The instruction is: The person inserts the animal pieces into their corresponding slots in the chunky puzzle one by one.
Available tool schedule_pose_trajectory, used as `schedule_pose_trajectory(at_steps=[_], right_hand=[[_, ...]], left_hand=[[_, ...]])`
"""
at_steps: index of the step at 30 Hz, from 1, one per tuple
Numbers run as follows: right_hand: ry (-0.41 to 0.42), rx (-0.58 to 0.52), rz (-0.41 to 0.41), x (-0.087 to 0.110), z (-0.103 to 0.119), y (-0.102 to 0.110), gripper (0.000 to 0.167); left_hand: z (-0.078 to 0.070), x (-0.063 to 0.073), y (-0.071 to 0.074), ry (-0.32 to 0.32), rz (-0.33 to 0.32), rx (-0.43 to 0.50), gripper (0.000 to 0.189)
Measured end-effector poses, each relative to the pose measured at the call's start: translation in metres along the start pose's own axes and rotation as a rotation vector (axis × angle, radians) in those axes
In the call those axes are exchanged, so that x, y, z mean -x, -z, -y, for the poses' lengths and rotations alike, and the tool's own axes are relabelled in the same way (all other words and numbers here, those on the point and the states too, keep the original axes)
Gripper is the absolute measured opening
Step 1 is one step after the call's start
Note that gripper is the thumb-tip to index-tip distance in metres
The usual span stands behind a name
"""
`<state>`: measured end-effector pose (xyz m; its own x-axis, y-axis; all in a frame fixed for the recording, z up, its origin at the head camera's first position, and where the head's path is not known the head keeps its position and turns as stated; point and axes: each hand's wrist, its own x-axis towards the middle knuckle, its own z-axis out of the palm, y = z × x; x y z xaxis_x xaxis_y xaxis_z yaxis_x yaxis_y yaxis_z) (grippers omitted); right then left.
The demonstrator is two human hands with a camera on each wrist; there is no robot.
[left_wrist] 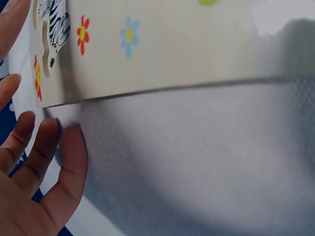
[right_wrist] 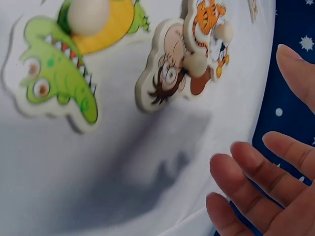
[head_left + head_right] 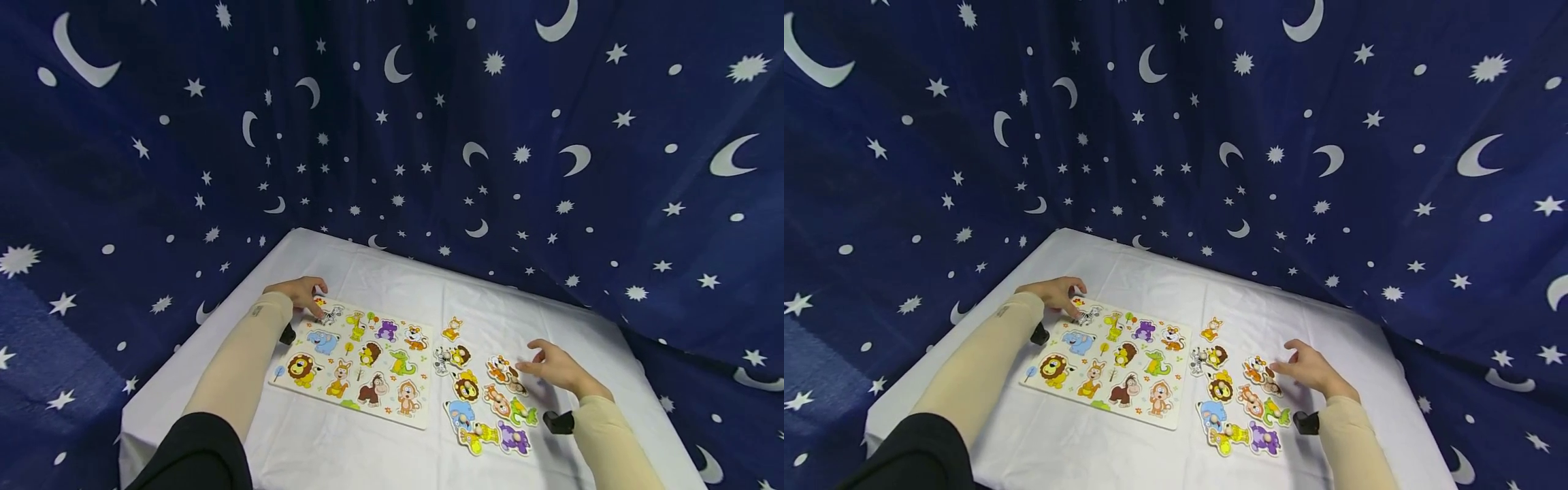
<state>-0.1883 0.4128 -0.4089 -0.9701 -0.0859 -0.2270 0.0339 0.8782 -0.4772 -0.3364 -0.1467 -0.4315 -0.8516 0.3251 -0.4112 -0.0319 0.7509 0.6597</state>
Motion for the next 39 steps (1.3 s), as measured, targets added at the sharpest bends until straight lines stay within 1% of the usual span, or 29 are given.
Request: schedule_pose_trajectory(at_steps=[4, 6, 9, 12, 17, 20, 24, 26, 28, 32, 36, 39], right_hand=[[0.028, -0.077, 0.016, -0.004, 0.005, -0.010, 0.066], [0.039, -0.095, 0.021, -0.005, 0.007, -0.012, 0.061], [0.062, -0.109, 0.013, -0.006, 0.012, -0.014, 0.054], [0.089, -0.132, 0.021, -0.012, 0.014, -0.018, 0.048], [0.111, -0.143, 0.029, -0.020, 0.012, -0.032, 0.035], [0.123, -0.137, 0.024, -0.021, 0.011, -0.037, 0.028], [0.124, -0.129, -0.003, -0.021, 0.009, -0.040, 0.023], [0.114, -0.130, -0.003, -0.024, 0.009, -0.043, 0.021], [0.103, -0.136, 0.001, -0.026, 0.009, -0.044, 0.018], [0.122, -0.160, 0.027, -0.030, 0.007, -0.045, 0.015], [0.119, -0.165, 0.052, -0.033, 0.006, -0.046, 0.014], [0.108, -0.176, 0.051, -0.037, 0.005, -0.046, 0.012]], left_hand=[[0.001, 0.002, -0.001, 0.001, -0.010, -0.014, 0.067], [-0.002, 0.002, -0.002, -0.003, -0.015, -0.011, 0.068], [-0.005, 0.000, -0.003, -0.020, -0.020, -0.018, 0.068], [-0.004, -0.004, -0.007, -0.023, -0.018, -0.025, 0.068], [-0.001, -0.003, -0.012, -0.026, 0.003, 0.003, 0.065], [-0.002, -0.002, -0.012, -0.023, 0.015, 0.008, 0.063], [-0.006, -0.003, -0.011, -0.018, 0.023, -0.013, 0.060], [-0.005, -0.001, -0.010, -0.013, 0.021, -0.022, 0.059], [-0.005, -0.001, -0.009, -0.004, 0.021, -0.033, 0.057], [-0.004, 0.002, -0.007, 0.023, 0.009, -0.059, 0.056], [-0.003, 0.000, -0.007, 0.032, -0.002, -0.075, 0.057], [-0.002, -0.002, -0.008, 0.027, -0.007, -0.078, 0.058]])
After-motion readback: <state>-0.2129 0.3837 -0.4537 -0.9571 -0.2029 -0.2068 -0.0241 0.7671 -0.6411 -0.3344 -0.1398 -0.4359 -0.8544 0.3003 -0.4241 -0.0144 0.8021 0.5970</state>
